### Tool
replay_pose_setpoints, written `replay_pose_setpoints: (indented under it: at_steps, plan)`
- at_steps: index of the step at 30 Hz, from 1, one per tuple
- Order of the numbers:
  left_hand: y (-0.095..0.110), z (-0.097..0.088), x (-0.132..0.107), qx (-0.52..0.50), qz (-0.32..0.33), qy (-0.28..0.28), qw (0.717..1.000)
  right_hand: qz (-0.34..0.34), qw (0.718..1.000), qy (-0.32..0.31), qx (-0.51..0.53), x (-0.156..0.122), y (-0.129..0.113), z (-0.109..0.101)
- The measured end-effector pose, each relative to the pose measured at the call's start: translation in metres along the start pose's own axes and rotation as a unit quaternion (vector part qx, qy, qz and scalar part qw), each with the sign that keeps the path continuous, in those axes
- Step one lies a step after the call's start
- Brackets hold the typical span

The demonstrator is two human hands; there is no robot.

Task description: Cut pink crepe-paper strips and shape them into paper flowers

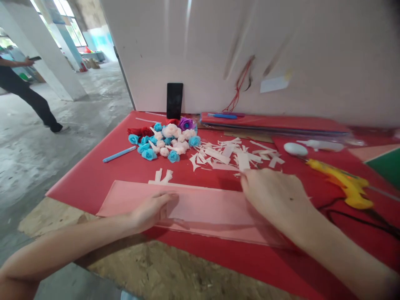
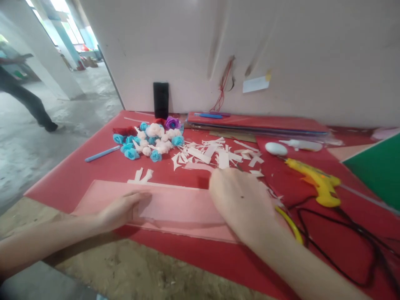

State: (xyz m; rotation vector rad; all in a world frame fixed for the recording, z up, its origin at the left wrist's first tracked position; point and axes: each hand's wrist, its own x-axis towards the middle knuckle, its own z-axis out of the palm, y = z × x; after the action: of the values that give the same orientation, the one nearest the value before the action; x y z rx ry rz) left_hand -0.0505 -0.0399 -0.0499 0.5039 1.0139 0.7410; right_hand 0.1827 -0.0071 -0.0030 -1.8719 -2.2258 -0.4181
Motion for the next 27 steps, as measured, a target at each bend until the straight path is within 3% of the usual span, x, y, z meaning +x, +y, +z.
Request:
replay_pose_setpoints:
  at_steps: [2, 5, 9, 14, 17, 20, 27]
  plan:
    - [0.0, -0.001, -0.001, -0.014, -0.013, 0.017, 1.0, -0.021, 1.0, 0.019, -0.005, -0.001, -0.016, -0.008]
    - [0.001, -0.004, 0.0, -0.033, -0.019, 0.006, 0.999, -0.064, 0.981, 0.181, -0.019, -0.012, -0.03, -0.016]
    - [-0.001, -0.007, 0.002, -0.031, -0.03, -0.003, 0.999, -0.207, 0.961, 0.147, -0.109, -0.044, -0.055, 0.009]
    - [0.0, -0.008, 0.003, -0.027, -0.042, -0.054, 0.997, -0.213, 0.97, 0.078, -0.084, -0.071, -0.085, 0.043]
    - [0.004, -0.009, 0.003, -0.013, -0.051, -0.056, 0.997, -0.243, 0.961, 0.104, -0.075, -0.072, -0.091, 0.045]
    - [0.006, -0.012, 0.003, 0.008, -0.055, -0.024, 0.998, -0.263, 0.955, 0.12, -0.063, -0.07, -0.092, 0.043]
    - [0.003, -0.017, 0.006, 0.043, -0.021, 0.007, 0.999, -0.289, 0.947, 0.127, -0.054, -0.071, -0.092, 0.044]
